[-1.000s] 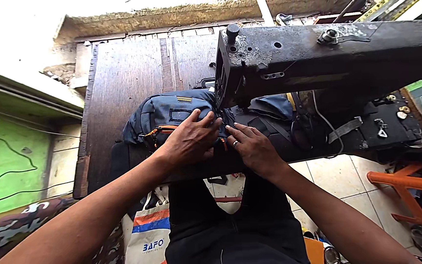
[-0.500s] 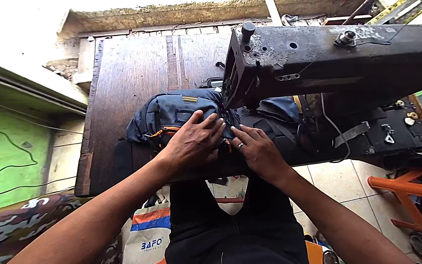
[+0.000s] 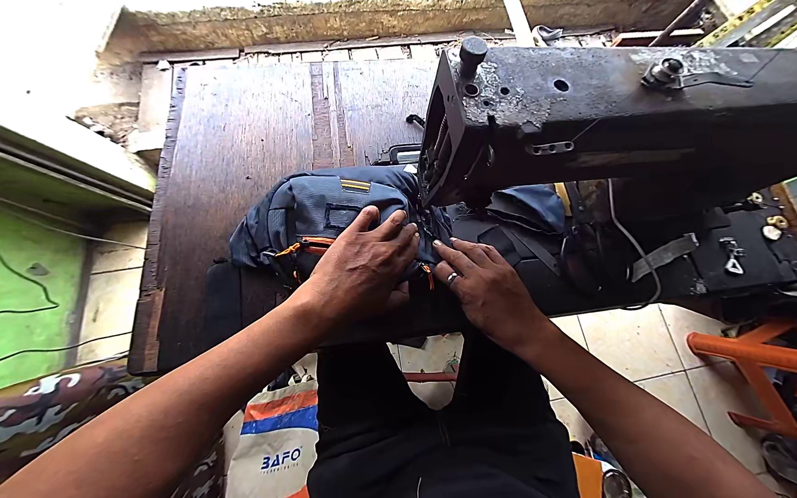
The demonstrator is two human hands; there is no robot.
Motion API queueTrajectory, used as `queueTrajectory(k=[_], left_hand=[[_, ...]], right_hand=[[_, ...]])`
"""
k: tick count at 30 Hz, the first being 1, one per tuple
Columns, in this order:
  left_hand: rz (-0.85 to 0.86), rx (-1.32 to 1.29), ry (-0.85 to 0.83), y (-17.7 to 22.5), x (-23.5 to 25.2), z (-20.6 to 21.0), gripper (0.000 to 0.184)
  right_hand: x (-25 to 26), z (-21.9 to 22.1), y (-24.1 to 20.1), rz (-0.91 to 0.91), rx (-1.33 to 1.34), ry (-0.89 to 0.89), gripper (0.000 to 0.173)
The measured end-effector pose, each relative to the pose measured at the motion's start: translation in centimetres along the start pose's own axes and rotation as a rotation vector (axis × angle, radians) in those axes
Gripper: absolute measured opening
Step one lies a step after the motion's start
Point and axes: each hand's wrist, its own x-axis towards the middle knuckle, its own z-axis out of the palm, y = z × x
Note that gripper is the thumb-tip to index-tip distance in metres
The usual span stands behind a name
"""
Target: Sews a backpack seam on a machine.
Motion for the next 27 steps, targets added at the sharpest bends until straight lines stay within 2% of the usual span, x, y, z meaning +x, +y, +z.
queueTrajectory(k=[21, 27], left_hand=[[-0.003, 0.013, -0.047, -0.62, 0.71, -0.10, 0.063], [0.011, -0.012, -0.040, -0.70, 0.48, -0.03, 0.064]], right_hand=[[0.77, 0.18, -0.02, 0.029, -0.062, 0.032, 0.026], [0.66, 0.01, 0.28, 0.052, 0.011, 0.042, 0.026]])
